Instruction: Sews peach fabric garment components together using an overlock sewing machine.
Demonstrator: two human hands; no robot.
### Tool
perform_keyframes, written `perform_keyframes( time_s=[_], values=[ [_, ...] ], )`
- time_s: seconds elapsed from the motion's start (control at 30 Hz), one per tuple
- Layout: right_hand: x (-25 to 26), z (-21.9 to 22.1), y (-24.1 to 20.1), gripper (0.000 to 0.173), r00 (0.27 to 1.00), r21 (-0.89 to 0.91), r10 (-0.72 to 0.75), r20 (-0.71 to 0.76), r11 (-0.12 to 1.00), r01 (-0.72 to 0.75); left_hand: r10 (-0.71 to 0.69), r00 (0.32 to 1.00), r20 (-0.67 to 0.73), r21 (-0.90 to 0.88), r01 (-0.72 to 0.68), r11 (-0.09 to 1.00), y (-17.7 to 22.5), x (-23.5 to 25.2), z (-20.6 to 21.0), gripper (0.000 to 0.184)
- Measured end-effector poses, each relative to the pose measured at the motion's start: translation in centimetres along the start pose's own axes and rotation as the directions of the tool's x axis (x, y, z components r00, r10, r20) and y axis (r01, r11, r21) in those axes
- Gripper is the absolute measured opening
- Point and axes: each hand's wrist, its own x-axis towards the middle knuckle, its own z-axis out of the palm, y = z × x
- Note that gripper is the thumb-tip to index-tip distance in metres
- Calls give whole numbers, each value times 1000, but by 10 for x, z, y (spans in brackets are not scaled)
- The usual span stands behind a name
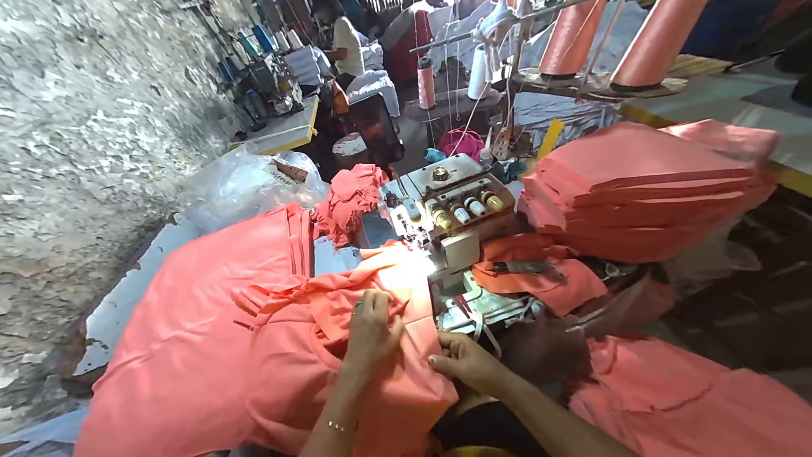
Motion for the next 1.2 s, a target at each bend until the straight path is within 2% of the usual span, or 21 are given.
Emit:
perform_keyframes(
  time_s=[0.1,0.17,0.23,0.27,0.33,0.37,0.4,0.43,0.53,0.57,0.63,0.7,0.8,0.93,1.07,1.2],
  values=[
    [-1,-5,3,10,999,-3,-28,-28,1000,28,-220,973,71,102,212,972,-11,6,9,27],
    [4,-12,11,15,994,-86,-45,-104,996,36,-259,961,98,42,256,966,-12,9,0,22],
    [8,-17,20,20,988,-133,-41,-149,991,21,-259,952,166,-24,266,964,-3,10,-23,23],
    [9,-19,23,21,986,-139,-32,-165,990,9,-232,959,162,-53,243,969,6,8,-36,25],
    [8,-20,21,21,983,-117,-14,-182,993,-7,-65,997,-28,-77,63,995,18,-5,-48,25],
    [7,-20,20,21,984,-103,-13,-180,995,-5,33,993,-115,-74,-41,996,23,-13,-46,25],
    [6,-20,21,20,984,-89,-14,-178,996,-2,111,982,-154,-79,-125,989,25,-19,-38,23],
    [5,-22,24,20,983,-86,-17,-183,996,1,162,978,-134,-99,-176,979,24,-24,-26,19],
    [2,-25,33,16,974,-121,8,-225,992,-36,174,982,75,-177,-158,971,16,-31,8,11],
    [0,-26,30,14,974,-133,-2,-226,991,-29,187,981,57,-186,-174,967,16,-30,10,9],
    [-10,-28,21,13,978,-147,-40,-207,989,9,233,966,-111,-241,-253,937,21,-29,0,10],
    [-20,-33,17,12,981,-143,-67,-181,989,41,240,941,-238,-372,-316,873,33,-27,-10,22],
    [-21,-40,19,12,977,-196,-85,-193,980,46,221,952,-210,-444,-294,846,41,-26,4,22],
    [-7,-39,2,7,970,-162,-19,-243,987,-21,219,960,-173,-312,-265,913,36,-9,34,17],
    [-1,-40,-11,10,968,-206,8,-251,977,-62,180,966,-185,-203,-216,955,41,19,22,15],
    [-1,-41,-20,10,964,-221,3,-267,973,-64,53,997,57,-73,-49,996,61,49,-11,21]
  ],
)
